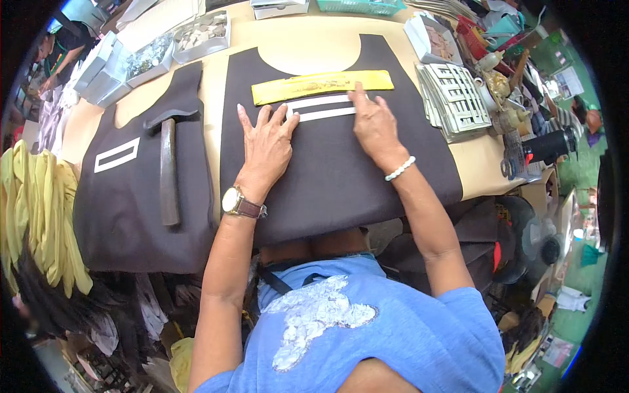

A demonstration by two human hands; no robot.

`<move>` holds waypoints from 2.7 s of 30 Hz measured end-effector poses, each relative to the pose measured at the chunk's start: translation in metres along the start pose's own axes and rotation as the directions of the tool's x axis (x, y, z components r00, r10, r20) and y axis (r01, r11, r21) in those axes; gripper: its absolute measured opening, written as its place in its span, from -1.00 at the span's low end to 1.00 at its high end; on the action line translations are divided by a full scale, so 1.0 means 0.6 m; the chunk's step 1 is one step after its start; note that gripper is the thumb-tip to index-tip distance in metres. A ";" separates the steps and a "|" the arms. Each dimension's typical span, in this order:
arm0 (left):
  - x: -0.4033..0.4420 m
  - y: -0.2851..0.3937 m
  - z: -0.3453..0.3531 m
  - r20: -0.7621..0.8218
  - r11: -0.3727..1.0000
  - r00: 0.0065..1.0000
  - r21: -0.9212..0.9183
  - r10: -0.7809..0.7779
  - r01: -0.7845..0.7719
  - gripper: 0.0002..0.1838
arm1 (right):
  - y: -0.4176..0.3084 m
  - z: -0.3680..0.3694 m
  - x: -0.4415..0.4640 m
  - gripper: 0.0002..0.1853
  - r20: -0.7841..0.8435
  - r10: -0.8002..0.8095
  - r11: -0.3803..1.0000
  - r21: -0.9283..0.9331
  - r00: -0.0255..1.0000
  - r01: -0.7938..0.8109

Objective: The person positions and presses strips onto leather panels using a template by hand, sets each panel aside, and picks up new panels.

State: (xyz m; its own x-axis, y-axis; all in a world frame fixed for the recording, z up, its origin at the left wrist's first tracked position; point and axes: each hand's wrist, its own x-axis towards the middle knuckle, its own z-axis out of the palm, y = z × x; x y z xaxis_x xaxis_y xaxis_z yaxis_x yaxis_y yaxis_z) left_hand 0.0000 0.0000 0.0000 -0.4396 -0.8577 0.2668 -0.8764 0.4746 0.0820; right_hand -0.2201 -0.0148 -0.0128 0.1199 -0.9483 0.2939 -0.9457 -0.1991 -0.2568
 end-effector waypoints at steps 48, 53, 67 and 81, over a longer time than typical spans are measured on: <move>-0.044 0.016 -0.005 -0.142 0.932 0.924 -0.136 -0.354 0.336 -0.44 | -0.007 -0.027 0.076 -0.67 0.188 -0.091 0.994 -0.050 0.978 0.102; -0.042 0.017 -0.003 -0.071 0.896 0.895 -0.096 -0.440 0.433 -0.40 | 0.017 0.029 0.203 -0.66 0.132 -0.044 0.996 -0.069 0.990 0.053; -0.043 -0.006 0.006 -0.116 0.805 0.797 -0.100 -0.593 0.585 -0.45 | 0.112 -0.023 0.178 -0.44 -0.063 0.275 0.828 -0.491 0.959 -0.269; -0.050 -0.020 0.011 -0.274 0.862 0.858 -0.402 -0.436 0.309 -0.63 | 0.130 -0.084 0.074 -0.64 -0.309 0.158 0.922 -0.294 0.938 -0.252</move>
State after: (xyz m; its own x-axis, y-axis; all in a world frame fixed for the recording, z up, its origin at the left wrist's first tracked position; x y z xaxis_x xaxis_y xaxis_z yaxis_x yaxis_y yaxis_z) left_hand 0.0224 0.0187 -0.0150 0.0587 -0.8880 0.4560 -0.8123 0.2231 0.5389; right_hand -0.3040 -0.0602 0.0266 -0.1298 -0.8446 0.5194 -0.9910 0.1279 -0.0396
